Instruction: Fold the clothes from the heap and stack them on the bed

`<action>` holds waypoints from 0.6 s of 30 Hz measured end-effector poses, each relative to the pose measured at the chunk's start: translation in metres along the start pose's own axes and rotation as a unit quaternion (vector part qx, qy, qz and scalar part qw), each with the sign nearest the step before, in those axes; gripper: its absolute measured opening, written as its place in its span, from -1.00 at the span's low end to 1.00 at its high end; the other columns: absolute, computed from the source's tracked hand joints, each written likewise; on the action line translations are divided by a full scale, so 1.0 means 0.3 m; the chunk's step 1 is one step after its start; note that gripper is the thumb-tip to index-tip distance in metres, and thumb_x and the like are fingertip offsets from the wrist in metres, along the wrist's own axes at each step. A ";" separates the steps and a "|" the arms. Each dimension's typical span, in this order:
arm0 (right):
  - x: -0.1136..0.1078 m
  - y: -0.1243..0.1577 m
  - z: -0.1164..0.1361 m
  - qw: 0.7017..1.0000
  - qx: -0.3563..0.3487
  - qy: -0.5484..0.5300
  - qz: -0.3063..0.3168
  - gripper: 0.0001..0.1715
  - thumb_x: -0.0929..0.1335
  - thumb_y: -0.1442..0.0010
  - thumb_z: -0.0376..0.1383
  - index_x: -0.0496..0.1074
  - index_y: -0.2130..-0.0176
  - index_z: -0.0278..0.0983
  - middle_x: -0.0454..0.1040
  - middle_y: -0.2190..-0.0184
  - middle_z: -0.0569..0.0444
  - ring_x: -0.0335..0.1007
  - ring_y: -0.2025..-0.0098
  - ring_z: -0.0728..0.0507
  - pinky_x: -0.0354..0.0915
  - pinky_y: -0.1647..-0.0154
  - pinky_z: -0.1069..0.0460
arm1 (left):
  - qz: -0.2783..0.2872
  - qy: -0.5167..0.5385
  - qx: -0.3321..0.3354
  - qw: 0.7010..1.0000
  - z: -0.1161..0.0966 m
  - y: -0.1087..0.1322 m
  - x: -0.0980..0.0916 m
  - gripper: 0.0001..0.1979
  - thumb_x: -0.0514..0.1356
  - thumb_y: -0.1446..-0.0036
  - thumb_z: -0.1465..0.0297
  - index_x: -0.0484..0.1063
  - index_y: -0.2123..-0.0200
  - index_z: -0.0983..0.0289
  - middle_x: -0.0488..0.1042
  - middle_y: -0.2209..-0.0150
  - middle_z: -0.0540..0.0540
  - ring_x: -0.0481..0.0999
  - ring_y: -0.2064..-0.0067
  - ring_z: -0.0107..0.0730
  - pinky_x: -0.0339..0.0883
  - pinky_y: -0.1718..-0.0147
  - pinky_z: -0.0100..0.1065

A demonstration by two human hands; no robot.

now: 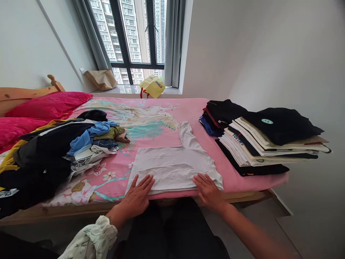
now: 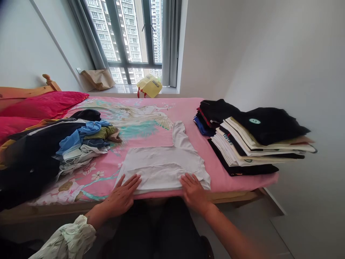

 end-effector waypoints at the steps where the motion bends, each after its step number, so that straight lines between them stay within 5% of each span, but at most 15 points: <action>1: -0.002 -0.031 0.051 1.000 -0.009 -0.015 -0.005 -0.32 0.16 -0.12 -0.48 0.20 -0.23 -0.32 0.14 -0.27 0.03 -0.13 -0.34 -0.15 -0.19 -0.35 -0.16 | -0.005 0.010 0.016 1.000 -0.040 -0.033 0.000 -0.22 0.01 0.01 0.52 -0.07 -0.32 0.25 -0.08 -0.36 0.11 -0.14 -0.37 -0.21 -0.51 -0.28 0.05; 5: 0.047 -0.111 0.184 0.997 -0.029 -0.061 0.032 -0.26 0.21 -0.19 -0.35 -0.03 -0.32 -0.25 -0.14 -0.35 -0.01 -0.33 -0.38 -0.21 -0.26 -0.34 -0.24 | 0.018 0.041 0.029 0.999 -0.140 -0.117 0.057 -0.23 0.07 -0.08 0.36 -0.17 -0.34 0.20 -0.15 -0.37 0.12 -0.21 -0.37 -0.13 -0.44 -0.27 0.13; 11: 0.085 -0.025 0.116 0.987 -0.010 -0.060 0.152 -0.10 0.37 -0.08 -0.27 -0.05 -0.31 -0.06 -0.27 -0.37 -0.06 -0.43 -0.38 -0.31 -0.41 -0.28 -0.39 | 0.056 0.035 0.012 0.998 -0.083 -0.017 0.100 -0.10 0.19 0.06 0.43 -0.15 -0.32 -0.01 -0.24 -0.38 0.01 -0.29 -0.38 -0.09 -0.42 -0.25 0.19; 14: 0.043 -0.015 0.107 0.987 0.020 -0.070 0.146 -0.21 0.33 -0.14 -0.19 0.03 -0.29 -0.11 -0.17 -0.36 -0.10 -0.33 -0.37 -0.32 -0.38 -0.27 -0.40 | 0.055 0.053 -0.010 0.997 -0.059 -0.003 0.069 -0.24 0.19 -0.03 0.29 -0.03 -0.29 0.01 -0.07 -0.36 0.08 -0.14 -0.36 -0.01 -0.36 -0.23 0.25; 18: 0.010 -0.107 0.183 0.992 0.029 -0.098 0.076 -0.40 0.17 -0.29 -0.17 0.09 -0.28 -0.23 0.02 -0.31 -0.06 -0.20 -0.36 -0.22 -0.31 -0.33 -0.28 | 0.000 0.069 -0.028 0.997 -0.081 -0.120 0.030 -0.57 -0.04 -0.25 0.29 0.25 -0.17 0.09 0.23 -0.25 0.12 0.11 -0.30 -0.15 -0.20 -0.25 0.15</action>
Point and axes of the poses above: each hand's wrist, its own y-axis away from the middle knuckle, its own x-axis out of the palm, z = x × y, the point moved 2 cm from there along -y, towards the middle knuckle
